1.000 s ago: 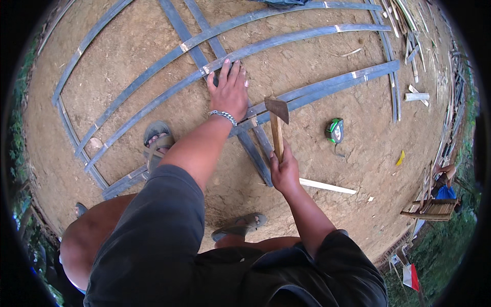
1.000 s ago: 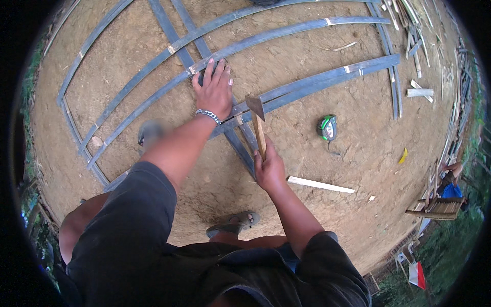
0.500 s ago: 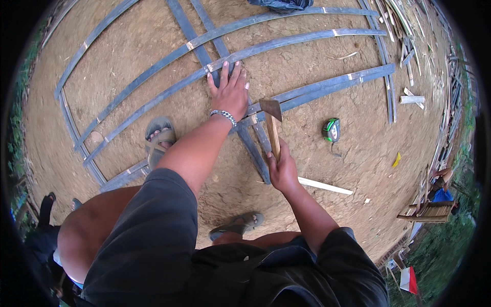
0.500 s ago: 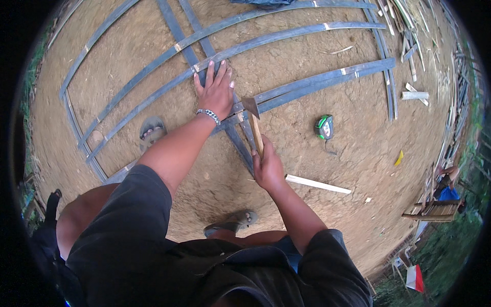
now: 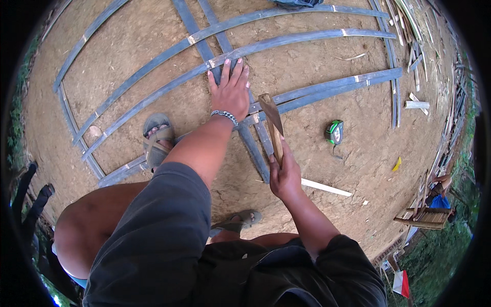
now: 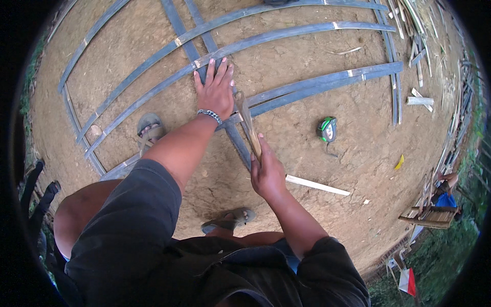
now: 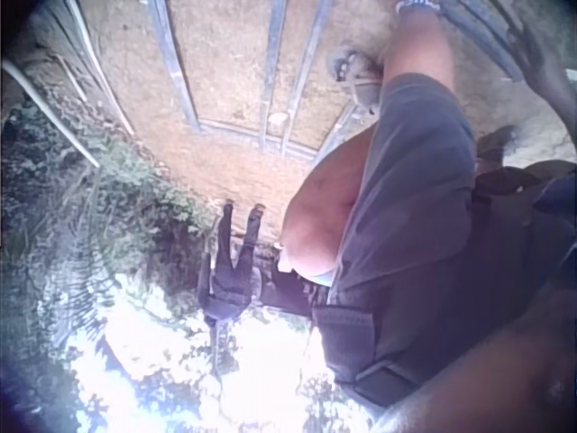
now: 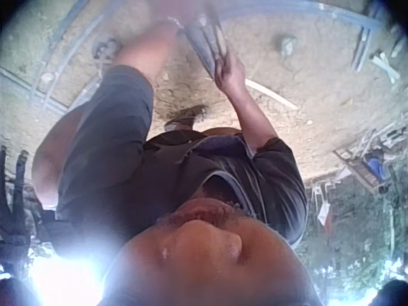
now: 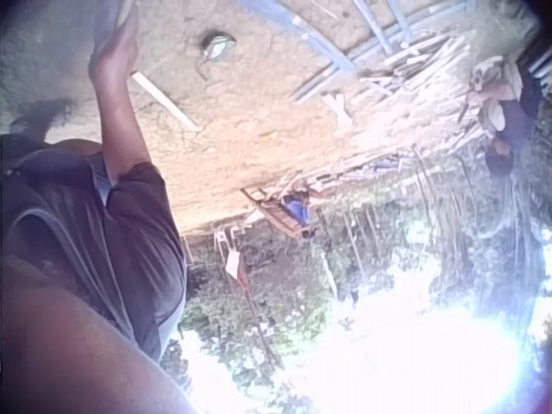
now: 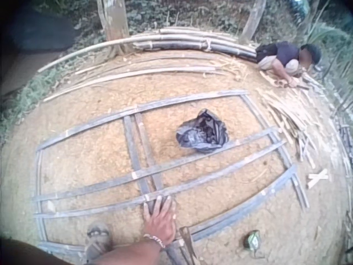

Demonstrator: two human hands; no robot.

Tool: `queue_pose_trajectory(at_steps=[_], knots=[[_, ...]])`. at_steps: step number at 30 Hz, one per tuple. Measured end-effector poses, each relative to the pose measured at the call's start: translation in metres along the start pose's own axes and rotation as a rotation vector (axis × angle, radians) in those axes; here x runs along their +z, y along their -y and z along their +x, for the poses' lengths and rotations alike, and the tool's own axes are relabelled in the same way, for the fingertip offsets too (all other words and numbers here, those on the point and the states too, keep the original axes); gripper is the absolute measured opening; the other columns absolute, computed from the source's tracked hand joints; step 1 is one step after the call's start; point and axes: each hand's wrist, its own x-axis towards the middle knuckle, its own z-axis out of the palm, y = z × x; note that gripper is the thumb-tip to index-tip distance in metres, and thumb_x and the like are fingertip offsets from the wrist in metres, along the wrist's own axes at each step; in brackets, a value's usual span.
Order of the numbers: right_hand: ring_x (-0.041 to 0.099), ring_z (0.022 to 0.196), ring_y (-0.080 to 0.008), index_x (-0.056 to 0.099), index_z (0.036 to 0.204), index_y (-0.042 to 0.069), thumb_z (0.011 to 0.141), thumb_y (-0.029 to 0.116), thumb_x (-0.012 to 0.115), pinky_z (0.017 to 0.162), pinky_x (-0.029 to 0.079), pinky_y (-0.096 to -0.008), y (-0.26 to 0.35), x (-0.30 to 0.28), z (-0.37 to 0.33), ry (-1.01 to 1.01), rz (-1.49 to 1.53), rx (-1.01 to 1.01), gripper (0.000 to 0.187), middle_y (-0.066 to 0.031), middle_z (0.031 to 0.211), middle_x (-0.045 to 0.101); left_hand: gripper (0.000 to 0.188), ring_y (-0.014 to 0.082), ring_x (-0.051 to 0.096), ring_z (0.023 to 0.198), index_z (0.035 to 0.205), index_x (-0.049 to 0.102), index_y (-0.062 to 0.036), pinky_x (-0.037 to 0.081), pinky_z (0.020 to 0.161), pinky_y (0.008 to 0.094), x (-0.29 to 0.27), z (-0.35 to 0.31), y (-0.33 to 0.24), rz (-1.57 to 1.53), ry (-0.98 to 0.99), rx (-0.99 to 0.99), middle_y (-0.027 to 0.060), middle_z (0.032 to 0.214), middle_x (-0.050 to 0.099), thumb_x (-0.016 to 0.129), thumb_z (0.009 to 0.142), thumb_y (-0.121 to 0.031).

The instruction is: The person assembles a metal frame on the ground by hammering nails into intersecting metal bars. They measure the bars with a tape measure, retrieve nails from a black bag, and secure the joints with a hammer. The person adjusts the frame's alignment and continues fastening the structure.

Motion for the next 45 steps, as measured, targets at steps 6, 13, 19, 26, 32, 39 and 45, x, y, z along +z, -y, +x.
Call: queue_pose_trajectory(at_steps=[6,13,19,26,32,39,45], knots=[[0.066,0.103,-0.0519,0.041,0.15,0.002,0.099,0.007,0.059,0.085,0.055,-0.0517,-0.02,-0.001,0.006,0.122,-0.103,0.1,0.054,-0.0338,0.12,0.065,0.051,0.0268,0.018,0.157,0.153,0.045,-0.0161,0.008,0.124,0.0665,-0.001,0.004,-0.005,-0.026,0.029,-0.007,-0.0011,0.167,0.03,0.048,0.102,-0.022],[0.065,0.106,-0.0518,0.039,0.151,0.004,0.092,0.001,0.061,0.086,0.056,-0.0512,-0.004,-0.012,-0.002,0.012,0.025,-0.063,0.063,-0.0307,0.127,0.062,0.051,0.0256,0.019,0.157,0.154,0.045,-0.0165,0.007,0.124,0.0655,0.001,0.001,0.0,-0.02,-0.006,0.013,-0.0012,0.167,0.03,0.047,0.103,-0.024],[0.066,0.1,-0.0511,0.038,0.151,0.004,0.092,0.001,0.062,0.084,0.056,-0.0515,0.005,-0.014,0.009,0.074,-0.06,0.013,0.064,-0.0314,0.121,0.064,0.051,0.0259,0.018,0.157,0.155,0.044,-0.0164,0.006,0.124,0.0657,0.002,-0.002,0.001,-0.034,0.012,-0.001,-0.0015,0.168,0.029,0.045,0.104,-0.024],[0.067,0.088,-0.0498,0.039,0.151,0.006,0.093,0.002,0.062,0.075,0.056,-0.0524,-0.029,0.008,0.0,0.052,-0.133,-0.066,0.063,-0.03,0.114,0.065,0.052,0.0252,0.017,0.158,0.155,0.043,-0.017,0.006,0.125,0.0651,0.002,0.001,-0.002,-0.017,0.021,0.009,-0.0025,0.168,0.03,0.044,0.104,-0.026],[0.066,0.094,-0.0506,0.041,0.151,0.007,0.094,0.004,0.061,0.08,0.055,-0.0531,-0.023,0.01,-0.007,-0.008,-0.026,-0.09,0.061,-0.0297,0.117,0.065,0.051,0.0264,0.018,0.158,0.155,0.044,-0.0159,0.007,0.125,0.0649,-0.001,0.002,0.002,-0.049,0.002,-0.001,-0.0011,0.167,0.032,0.043,0.105,-0.023],[0.066,0.098,-0.0494,0.041,0.151,0.004,0.092,0.005,0.064,0.083,0.055,-0.0512,-0.052,0.031,0.003,-0.015,-0.145,-0.08,0.063,-0.0281,0.118,0.065,0.05,0.0266,0.018,0.158,0.155,0.044,-0.0159,0.006,0.125,0.0644,0.001,0.0,-0.003,-0.047,0.025,0.01,-0.0008,0.167,0.031,0.042,0.106,-0.024],[0.064,0.102,-0.0502,0.04,0.152,0.006,0.092,0.004,0.061,0.085,0.055,-0.0523,-0.06,0.033,-0.021,0.004,-0.033,-0.151,0.064,-0.0288,0.121,0.064,0.05,0.0261,0.018,0.158,0.155,0.044,-0.0159,0.005,0.125,0.0649,0.002,-0.001,0.003,-0.057,0.011,0.003,-0.0012,0.168,0.031,0.042,0.105,-0.024]])
